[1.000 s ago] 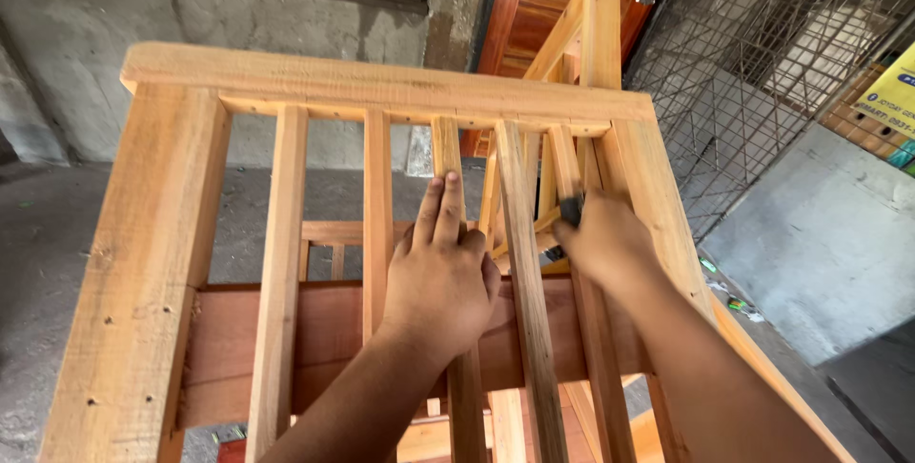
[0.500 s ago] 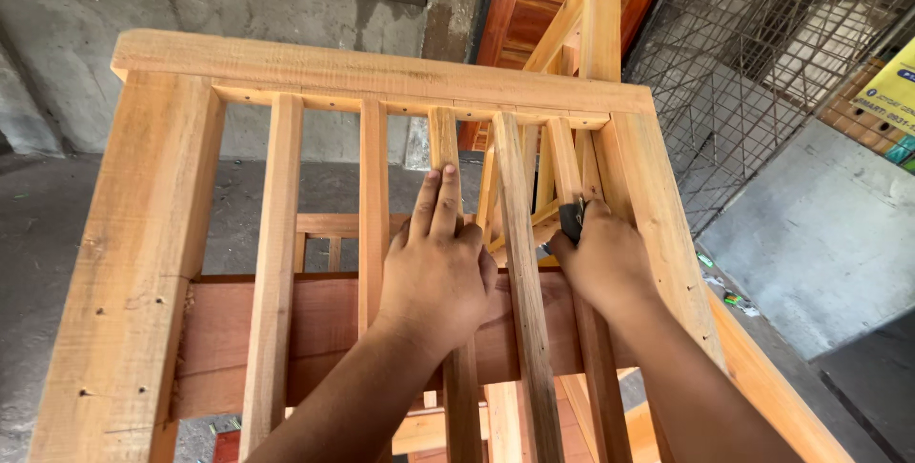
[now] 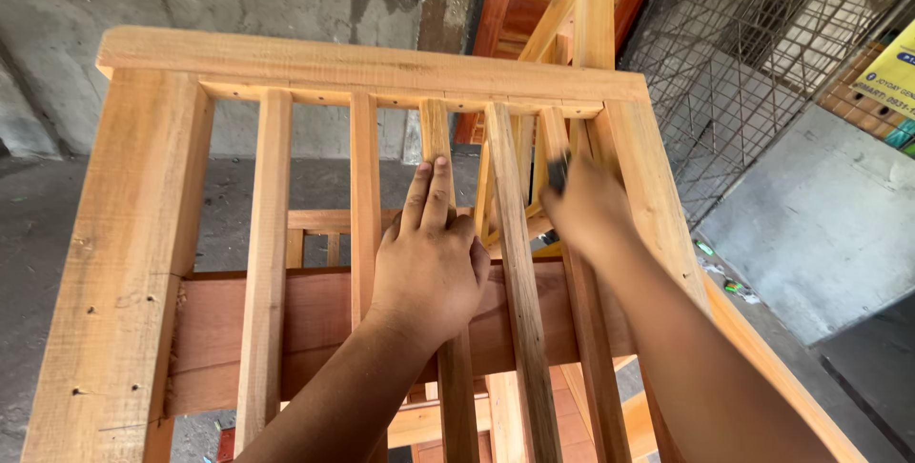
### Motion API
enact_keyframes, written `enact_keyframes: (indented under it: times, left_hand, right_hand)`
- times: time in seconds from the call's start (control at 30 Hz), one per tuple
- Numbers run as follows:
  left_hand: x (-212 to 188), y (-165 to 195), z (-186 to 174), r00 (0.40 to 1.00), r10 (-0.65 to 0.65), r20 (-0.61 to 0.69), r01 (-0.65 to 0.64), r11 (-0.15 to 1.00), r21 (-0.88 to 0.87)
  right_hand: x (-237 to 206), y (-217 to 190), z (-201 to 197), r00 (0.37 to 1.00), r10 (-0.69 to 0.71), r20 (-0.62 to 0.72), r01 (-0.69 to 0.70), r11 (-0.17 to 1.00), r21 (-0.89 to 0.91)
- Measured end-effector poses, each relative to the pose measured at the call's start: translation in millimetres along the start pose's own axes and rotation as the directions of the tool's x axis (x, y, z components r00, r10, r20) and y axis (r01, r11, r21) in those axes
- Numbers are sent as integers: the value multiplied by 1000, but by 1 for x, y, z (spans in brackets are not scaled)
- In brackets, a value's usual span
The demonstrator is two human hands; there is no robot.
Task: The person sands a wooden chair frame and a small slatted wooden panel using a sanding block, working over the slats, rails, and seat surfaces. They reposition the chair and panel between sanding passes and continue sanding the seat and armrest areas by hand.
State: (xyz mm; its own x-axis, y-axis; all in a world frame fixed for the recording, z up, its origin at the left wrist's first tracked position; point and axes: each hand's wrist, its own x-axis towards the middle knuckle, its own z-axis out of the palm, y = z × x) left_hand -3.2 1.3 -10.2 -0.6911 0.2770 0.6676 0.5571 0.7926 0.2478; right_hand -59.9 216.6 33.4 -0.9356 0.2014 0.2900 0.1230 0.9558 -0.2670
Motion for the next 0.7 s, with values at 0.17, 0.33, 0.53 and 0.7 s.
enact_keyframes:
  times: [0.17,0.33,0.53,0.7]
  left_hand:
    - [0,1,0,999,14,-45,-14,1000,3]
    - [1,0,-2,1000,4,7,-3,999,-37]
    - [1,0,0,998,21,-56,-22,999,-29]
    - [-2,1,3,999,-4,-35,2,999,-40]
  right_hand:
    - [-20,12,1,1000,-3,18,3,1000,17]
    - [66,-11,-1,998,-14,-55,15,1000,17]
    - [20,-12,1,996,38,-82,-34,998,44]
    - [-40,17,7,999,38,17,-39,997,63]
